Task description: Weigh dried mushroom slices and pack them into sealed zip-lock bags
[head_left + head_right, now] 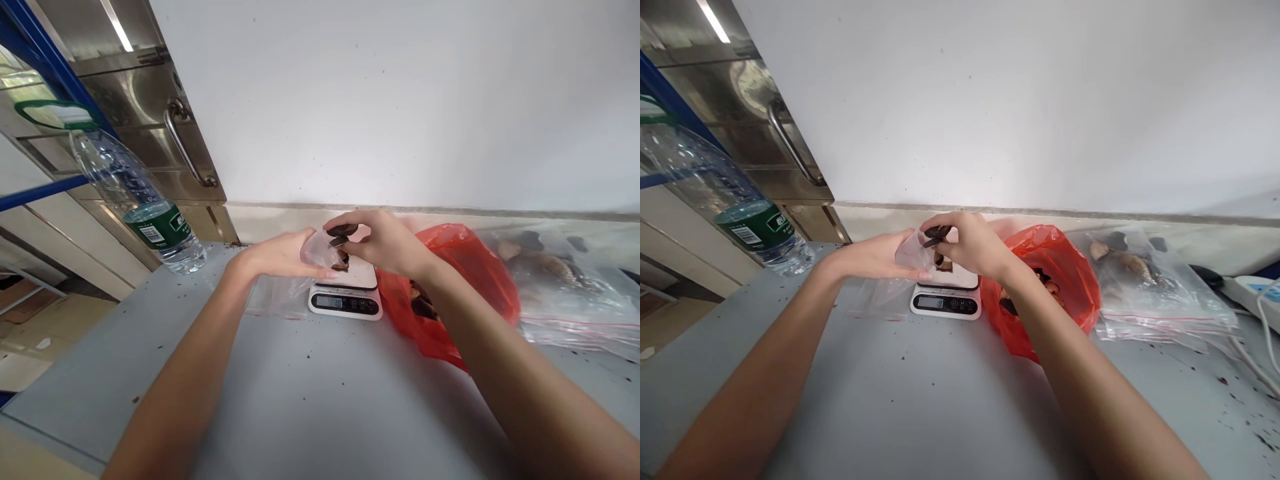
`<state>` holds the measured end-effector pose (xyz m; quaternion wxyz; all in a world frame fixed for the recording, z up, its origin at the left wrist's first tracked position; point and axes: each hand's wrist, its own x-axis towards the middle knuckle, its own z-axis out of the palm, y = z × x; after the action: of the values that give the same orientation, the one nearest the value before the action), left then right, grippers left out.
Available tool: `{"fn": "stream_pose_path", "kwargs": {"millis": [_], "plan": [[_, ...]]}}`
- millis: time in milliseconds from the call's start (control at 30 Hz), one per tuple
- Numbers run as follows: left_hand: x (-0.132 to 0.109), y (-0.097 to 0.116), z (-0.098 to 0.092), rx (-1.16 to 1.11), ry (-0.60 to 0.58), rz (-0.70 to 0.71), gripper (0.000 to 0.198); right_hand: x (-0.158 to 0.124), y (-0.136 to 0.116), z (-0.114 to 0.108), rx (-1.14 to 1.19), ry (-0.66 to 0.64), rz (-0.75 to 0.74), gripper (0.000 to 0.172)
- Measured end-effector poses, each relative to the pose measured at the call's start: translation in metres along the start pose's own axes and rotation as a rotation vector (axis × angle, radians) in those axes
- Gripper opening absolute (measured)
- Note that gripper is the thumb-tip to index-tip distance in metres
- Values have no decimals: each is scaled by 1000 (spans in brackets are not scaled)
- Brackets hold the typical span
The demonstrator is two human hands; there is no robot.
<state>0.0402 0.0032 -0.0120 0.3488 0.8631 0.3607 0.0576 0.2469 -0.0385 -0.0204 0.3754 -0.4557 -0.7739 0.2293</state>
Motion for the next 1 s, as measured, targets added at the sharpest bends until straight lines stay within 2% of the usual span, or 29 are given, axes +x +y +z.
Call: {"fn": "stream_pose_path", "kwargs": {"millis": [200,433,667,733,800,833,900,1000], "plan": [[1,2,1,-44,-34,74,56,-3,-1,-6,108,-50,58,28],[-1,5,1,-42,-15,19,59,-5,-8,-9,201,-21,231,37],[-3,1,-2,-151,-59,53,63,-6,-18,-13,369,53,253,19],[-6,0,-6,-157,-58,63,62,-5,-16,-13,345,111,276,13],[-11,-1,-10,-121,-46,19,68,-4,-9,-12,213,143,319,11],[-14,-1,-13,-94,-31,-20,73,-4,-5,-10,115,120,341,11],[-19,0,-18,-24,8,-99,80,-3,3,-5,-72,-8,356,15],[-23,2,-21,63,79,-139,74,-2,12,4,-231,-231,325,20]]}}
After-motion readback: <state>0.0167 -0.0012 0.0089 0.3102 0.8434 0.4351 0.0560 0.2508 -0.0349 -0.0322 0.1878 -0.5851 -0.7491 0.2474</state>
